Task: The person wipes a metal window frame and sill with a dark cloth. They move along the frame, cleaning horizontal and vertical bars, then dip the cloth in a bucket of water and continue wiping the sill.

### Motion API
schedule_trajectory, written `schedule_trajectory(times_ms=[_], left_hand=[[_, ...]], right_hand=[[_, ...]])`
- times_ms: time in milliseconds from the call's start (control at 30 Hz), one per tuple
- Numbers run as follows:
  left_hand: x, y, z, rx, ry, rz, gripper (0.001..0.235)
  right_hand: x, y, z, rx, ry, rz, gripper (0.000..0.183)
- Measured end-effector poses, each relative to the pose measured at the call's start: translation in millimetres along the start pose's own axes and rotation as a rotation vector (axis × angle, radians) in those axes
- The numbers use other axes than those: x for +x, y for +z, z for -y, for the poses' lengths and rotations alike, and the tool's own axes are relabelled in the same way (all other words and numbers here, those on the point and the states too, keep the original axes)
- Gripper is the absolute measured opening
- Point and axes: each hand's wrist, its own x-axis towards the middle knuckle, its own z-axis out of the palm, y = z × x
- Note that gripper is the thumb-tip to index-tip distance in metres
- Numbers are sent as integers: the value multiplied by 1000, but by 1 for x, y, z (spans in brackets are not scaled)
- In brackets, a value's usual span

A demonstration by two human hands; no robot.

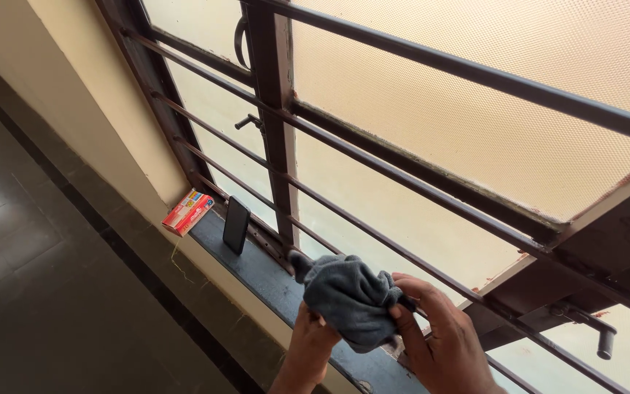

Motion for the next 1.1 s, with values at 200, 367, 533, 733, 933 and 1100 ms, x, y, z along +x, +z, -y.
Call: schedule_trajectory(times_ms=[200, 367, 533, 733, 933, 1100], left_hand=[[87, 3, -45, -957, -382, -562, 23], [182, 34, -58, -187, -468, -806, 76], [222, 12, -45, -57, -536, -836, 69], [232, -16, -36, -354, -726, -849, 64], [227, -2, -35, -333, -641, -876, 56], [186, 43, -44, -404, -534, -776, 47]], right_hand=[[24, -38, 38, -233, -207, -137, 31], [63, -27, 45, -430, -145, 4, 38], [95, -7, 49, -608, 166, 372, 37], [111, -3, 58, -659, 317, 487, 34], [106, 1, 55, -548, 335, 350, 31], [85, -4, 37, -280, -36, 51, 27]])
